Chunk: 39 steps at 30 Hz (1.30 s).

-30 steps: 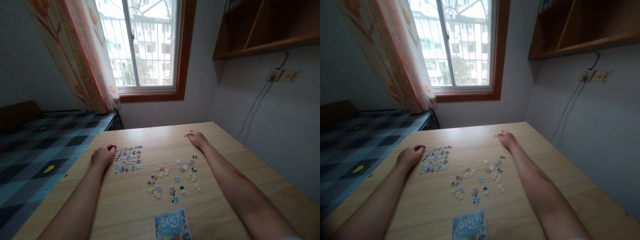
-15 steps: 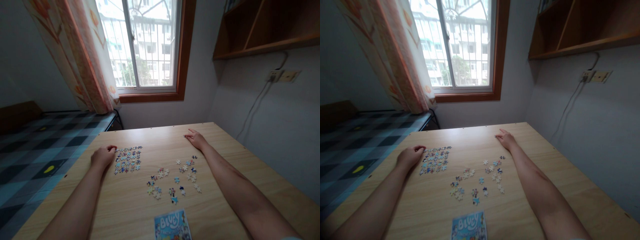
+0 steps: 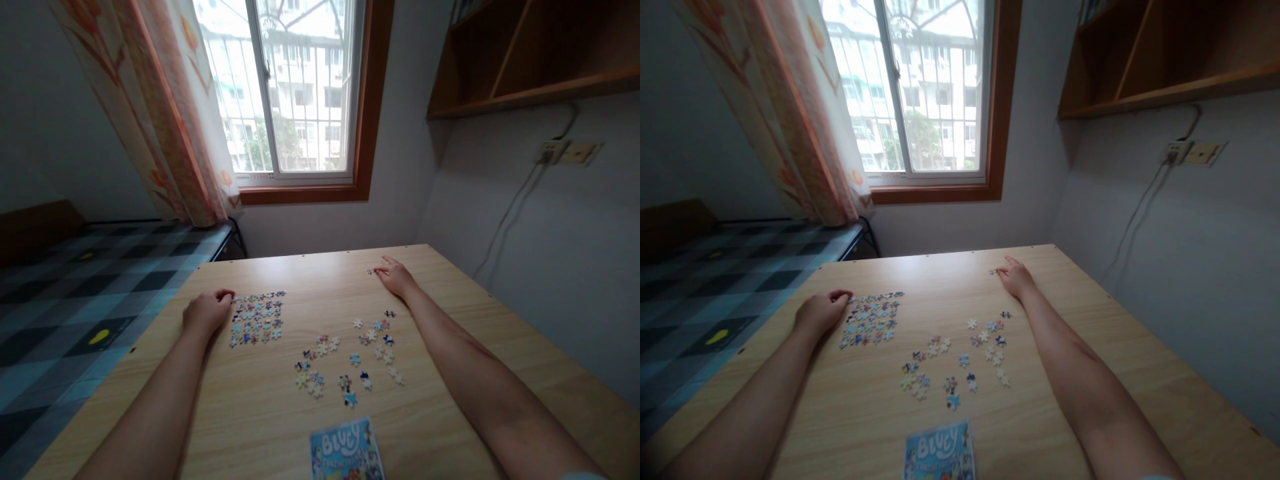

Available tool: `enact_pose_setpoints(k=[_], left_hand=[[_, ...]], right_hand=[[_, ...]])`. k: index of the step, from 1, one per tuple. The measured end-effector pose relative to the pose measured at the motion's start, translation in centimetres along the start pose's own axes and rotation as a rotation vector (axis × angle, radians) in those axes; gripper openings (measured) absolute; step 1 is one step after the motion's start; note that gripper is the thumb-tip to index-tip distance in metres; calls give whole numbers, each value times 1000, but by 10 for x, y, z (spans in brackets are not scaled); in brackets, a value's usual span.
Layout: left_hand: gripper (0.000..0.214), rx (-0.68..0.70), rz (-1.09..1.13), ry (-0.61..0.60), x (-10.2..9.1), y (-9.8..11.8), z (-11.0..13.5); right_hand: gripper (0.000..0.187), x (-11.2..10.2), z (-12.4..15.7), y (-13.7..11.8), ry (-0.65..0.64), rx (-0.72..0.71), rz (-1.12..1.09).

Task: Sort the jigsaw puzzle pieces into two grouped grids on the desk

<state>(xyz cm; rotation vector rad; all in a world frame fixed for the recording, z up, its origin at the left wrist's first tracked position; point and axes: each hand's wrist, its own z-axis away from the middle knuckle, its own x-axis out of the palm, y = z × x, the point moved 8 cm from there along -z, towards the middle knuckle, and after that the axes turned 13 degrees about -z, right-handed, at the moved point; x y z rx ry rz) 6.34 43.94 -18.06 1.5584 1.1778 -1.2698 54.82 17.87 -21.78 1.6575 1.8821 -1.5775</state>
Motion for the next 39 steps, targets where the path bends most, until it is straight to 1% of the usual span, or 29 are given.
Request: enact_pose_setpoints(k=[7, 10, 12, 13, 15, 18, 20, 23, 25, 29, 31, 33, 36, 39], left_hand=[[41, 11, 16, 5, 0, 1, 0], [41, 9, 24, 9, 0, 1, -1], [40, 5, 25, 6, 0, 1, -1], [40, 3, 24, 4, 0, 1, -1], [40, 4, 23, -3, 0, 1, -1], [41, 12, 15, -6, -1, 2, 0], [42, 14, 4, -5, -1, 3, 0], [42, 9, -6, -10, -1, 3, 1], [42, 5, -7, -18, 0, 3, 1], [41, 8, -4, -17, -2, 5, 2], [42, 14, -5, -16, -4, 7, 4], [42, 15, -9, -23, -6, 9, 5], [42, 10, -5, -42, -7, 9, 6], [41, 13, 7, -36, -5, 8, 4]], right_hand=[[35, -8, 4, -6, 32, 41, 4], [35, -13, 7, -21, 15, 49, 6], [33, -14, 9, -39, -44, 33, 3], [35, -13, 10, -50, -93, 22, -1], [37, -6, 13, -76, -246, -19, -22], [25, 10, 26, -117, -558, -92, -76], [20, 18, 39, -136, -736, -108, -93], [20, 28, 57, -148, -918, -59, -71], [19, 34, 66, -148, -969, -16, -48], [9, 40, 68, -148, -953, 0, -64], [5, 39, 65, -149, -930, -13, -104], [6, 36, 59, -148, -888, -28, -166], [14, 24, 44, -138, -771, -21, -269], [21, 6, 24, -116, -567, 12, -322]])
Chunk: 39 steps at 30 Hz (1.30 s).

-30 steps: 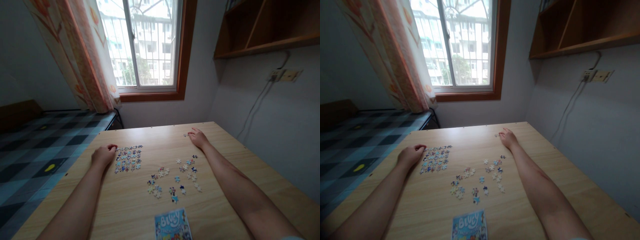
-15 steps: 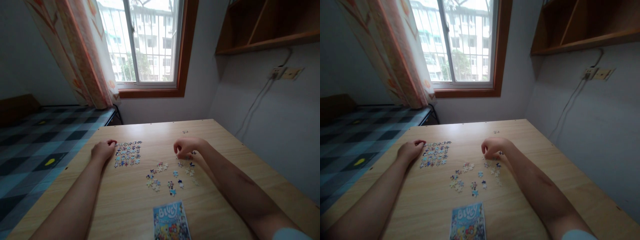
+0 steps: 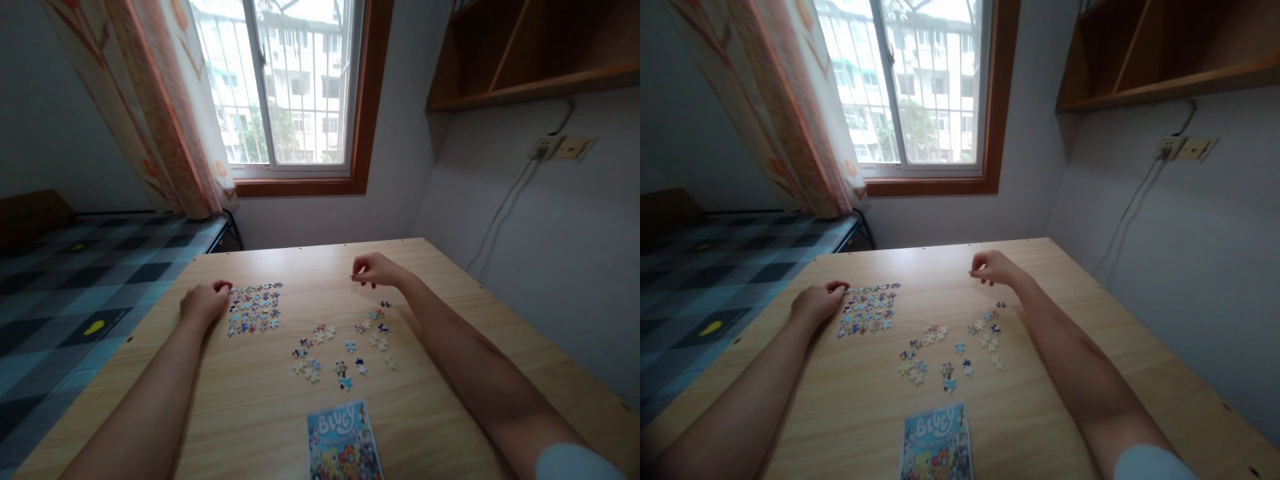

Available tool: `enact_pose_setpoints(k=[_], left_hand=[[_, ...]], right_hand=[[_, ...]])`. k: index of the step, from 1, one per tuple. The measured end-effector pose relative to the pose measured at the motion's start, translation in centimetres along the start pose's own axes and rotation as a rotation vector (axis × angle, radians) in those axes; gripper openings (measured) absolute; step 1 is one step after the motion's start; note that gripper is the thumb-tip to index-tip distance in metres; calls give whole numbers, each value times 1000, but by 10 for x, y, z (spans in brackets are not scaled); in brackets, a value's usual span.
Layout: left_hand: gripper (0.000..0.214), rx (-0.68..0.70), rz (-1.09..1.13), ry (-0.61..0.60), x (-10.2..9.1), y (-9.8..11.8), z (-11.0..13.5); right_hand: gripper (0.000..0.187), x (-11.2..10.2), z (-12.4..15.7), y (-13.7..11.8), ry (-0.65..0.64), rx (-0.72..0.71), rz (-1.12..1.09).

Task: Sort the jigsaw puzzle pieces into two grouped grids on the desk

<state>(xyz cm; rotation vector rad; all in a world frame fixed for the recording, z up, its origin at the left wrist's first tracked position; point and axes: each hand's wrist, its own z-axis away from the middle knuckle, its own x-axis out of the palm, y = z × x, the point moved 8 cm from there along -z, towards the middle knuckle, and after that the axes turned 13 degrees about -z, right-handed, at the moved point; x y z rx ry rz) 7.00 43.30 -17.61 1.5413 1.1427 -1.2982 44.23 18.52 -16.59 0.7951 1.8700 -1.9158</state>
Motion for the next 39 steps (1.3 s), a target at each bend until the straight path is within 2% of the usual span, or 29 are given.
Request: enact_pose_setpoints(k=[4, 7, 9, 12, 17, 24, 30, 39], left_hand=[[40, 9, 11, 24, 3, -2, -4], [39, 13, 4, 48, 4, -3, -6], [40, 22, -1, 51, 4, -3, -6], [42, 36, -10, 34, 6, -3, -6], [44, 39, -27, 27, 6, -3, -6], [42, 37, -23, 45, 5, -4, -7], [41, 42, -35, 52, 5, -4, -8], [42, 33, -30, 34, 6, -5, -8]], right_hand=[[25, -46, 2, 29, 314, 20, 33], [24, -72, 14, 54, 538, 68, 127], [25, -82, 24, 71, 659, 117, 201], [26, -86, 33, 92, 732, 199, 291], [28, -79, 26, 106, 681, 243, 395], [31, -65, 10, 104, 520, 157, 471], [39, -57, 7, 97, 520, 107, 505], [38, -44, 3, 96, 425, 100, 520]])
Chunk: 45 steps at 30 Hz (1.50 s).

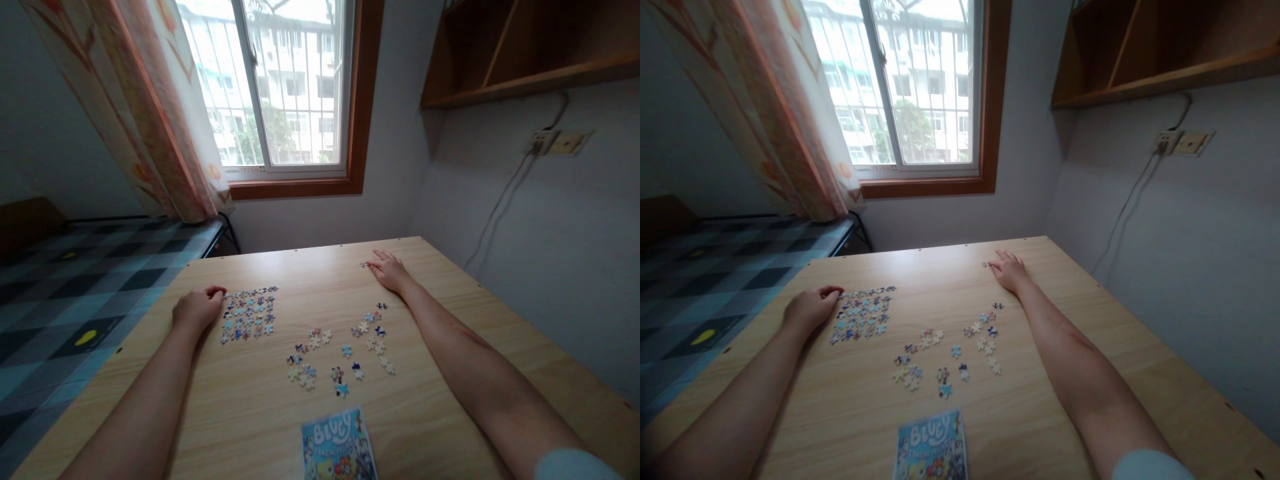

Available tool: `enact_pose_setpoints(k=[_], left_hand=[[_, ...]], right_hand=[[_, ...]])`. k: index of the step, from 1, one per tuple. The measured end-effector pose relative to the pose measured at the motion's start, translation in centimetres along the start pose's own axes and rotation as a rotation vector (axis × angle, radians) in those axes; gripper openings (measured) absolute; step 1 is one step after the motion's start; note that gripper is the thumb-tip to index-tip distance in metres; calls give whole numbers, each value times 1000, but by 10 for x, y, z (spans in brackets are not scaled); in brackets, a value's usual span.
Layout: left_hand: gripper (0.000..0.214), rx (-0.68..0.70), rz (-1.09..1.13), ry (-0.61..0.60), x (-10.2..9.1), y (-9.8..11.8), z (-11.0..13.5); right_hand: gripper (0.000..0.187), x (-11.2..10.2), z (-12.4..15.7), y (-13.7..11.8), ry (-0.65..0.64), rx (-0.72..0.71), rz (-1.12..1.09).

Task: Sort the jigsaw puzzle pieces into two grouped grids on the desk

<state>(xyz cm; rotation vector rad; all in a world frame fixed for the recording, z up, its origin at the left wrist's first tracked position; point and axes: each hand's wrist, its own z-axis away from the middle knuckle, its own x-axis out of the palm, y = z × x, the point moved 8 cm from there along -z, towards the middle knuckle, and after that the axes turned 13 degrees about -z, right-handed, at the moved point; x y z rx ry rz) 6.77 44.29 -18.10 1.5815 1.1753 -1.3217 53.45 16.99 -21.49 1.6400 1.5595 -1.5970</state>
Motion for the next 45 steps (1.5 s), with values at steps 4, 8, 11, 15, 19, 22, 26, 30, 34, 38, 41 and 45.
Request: enact_pose_setpoints(k=[4, 8, 11, 15, 19, 22, 26, 30, 34, 38, 41, 45], left_hand=[[42, -9, 6, -3, 2, -1, 0], [42, 7, 7, 9, 3, 0, -1], [43, 12, 4, 5, 3, 0, -1], [43, 3, 2, -2, 0, 1, 1], [42, 2, 10, -5, -2, 3, 3], [42, 3, 19, -1, -2, 3, 3], [40, 7, 27, 15, -3, 3, 3], [42, 10, 19, 13, -2, 2, 2], [42, 9, 19, 3, -2, 3, 2], [41, 12, 15, 5, -2, 3, 2], [41, 12, 20, 1, -1, 2, 2], [41, 10, 24, 1, -1, 2, 2]], right_hand=[[42, 2, 0, -7, -27, -5, -1], [43, 9, 1, -13, -97, -5, -8], [43, 14, 1, -13, -142, 2, -18], [43, 16, 2, -14, -148, -5, -31], [43, 11, 2, -17, -92, -32, -51], [46, -1, 1, -14, 15, -23, -66], [47, -15, 1, 7, 143, 58, -81], [44, -14, -2, 22, 160, 84, -103], [41, -7, -5, 24, 136, 72, -121], [41, -4, -6, 22, 118, 64, -121], [41, -4, -6, 22, 108, 61, -118], [42, -4, -5, 21, 104, 66, -117]])
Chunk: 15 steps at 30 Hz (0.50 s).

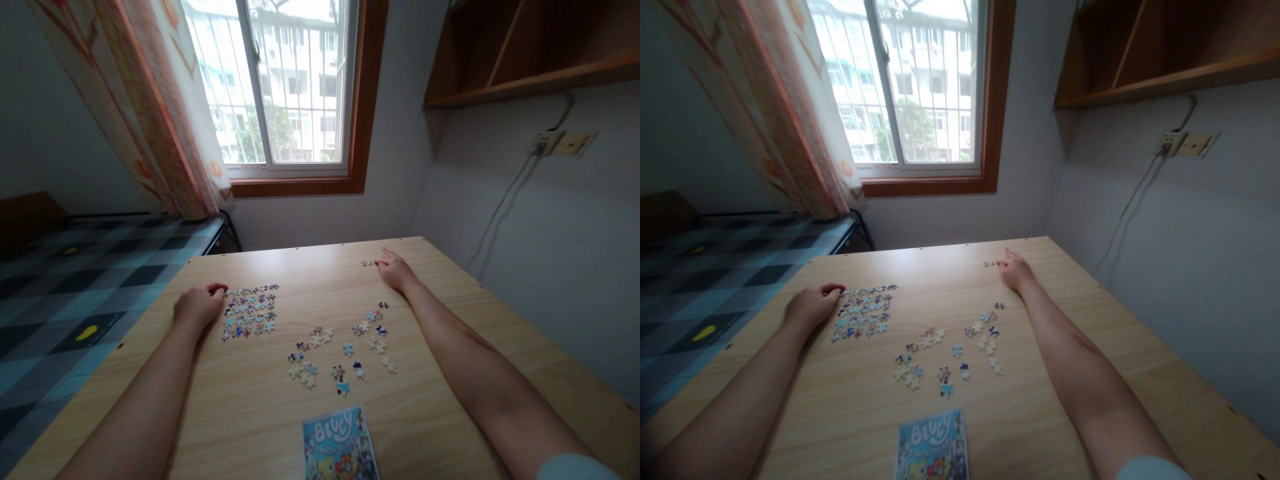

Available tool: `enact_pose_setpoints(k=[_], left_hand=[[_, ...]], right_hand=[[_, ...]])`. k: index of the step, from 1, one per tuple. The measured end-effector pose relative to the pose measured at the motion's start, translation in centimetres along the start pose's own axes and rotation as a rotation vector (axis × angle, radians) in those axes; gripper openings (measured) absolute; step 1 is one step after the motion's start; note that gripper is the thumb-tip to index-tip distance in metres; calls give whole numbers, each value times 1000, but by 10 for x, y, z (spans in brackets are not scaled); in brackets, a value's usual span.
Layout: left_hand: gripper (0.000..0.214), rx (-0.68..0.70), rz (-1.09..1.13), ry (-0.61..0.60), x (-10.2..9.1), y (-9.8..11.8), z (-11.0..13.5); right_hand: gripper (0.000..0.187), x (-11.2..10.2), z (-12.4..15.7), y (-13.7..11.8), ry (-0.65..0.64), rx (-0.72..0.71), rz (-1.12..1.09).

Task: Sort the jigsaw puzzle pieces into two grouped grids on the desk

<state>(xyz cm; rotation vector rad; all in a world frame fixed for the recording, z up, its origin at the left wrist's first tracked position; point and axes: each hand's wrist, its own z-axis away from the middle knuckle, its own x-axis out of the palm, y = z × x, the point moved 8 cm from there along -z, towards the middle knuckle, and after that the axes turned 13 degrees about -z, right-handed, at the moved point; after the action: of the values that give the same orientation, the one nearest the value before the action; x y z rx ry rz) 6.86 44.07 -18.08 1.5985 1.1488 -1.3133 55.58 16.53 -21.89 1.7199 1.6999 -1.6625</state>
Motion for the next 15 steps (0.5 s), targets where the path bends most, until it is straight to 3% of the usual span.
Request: enact_pose_setpoints(k=[15], left_hand=[[40, -1, -16, 26, 0, 0, 0]], right_hand=[[44, -11, 7, -12, 8, 26, -25]])
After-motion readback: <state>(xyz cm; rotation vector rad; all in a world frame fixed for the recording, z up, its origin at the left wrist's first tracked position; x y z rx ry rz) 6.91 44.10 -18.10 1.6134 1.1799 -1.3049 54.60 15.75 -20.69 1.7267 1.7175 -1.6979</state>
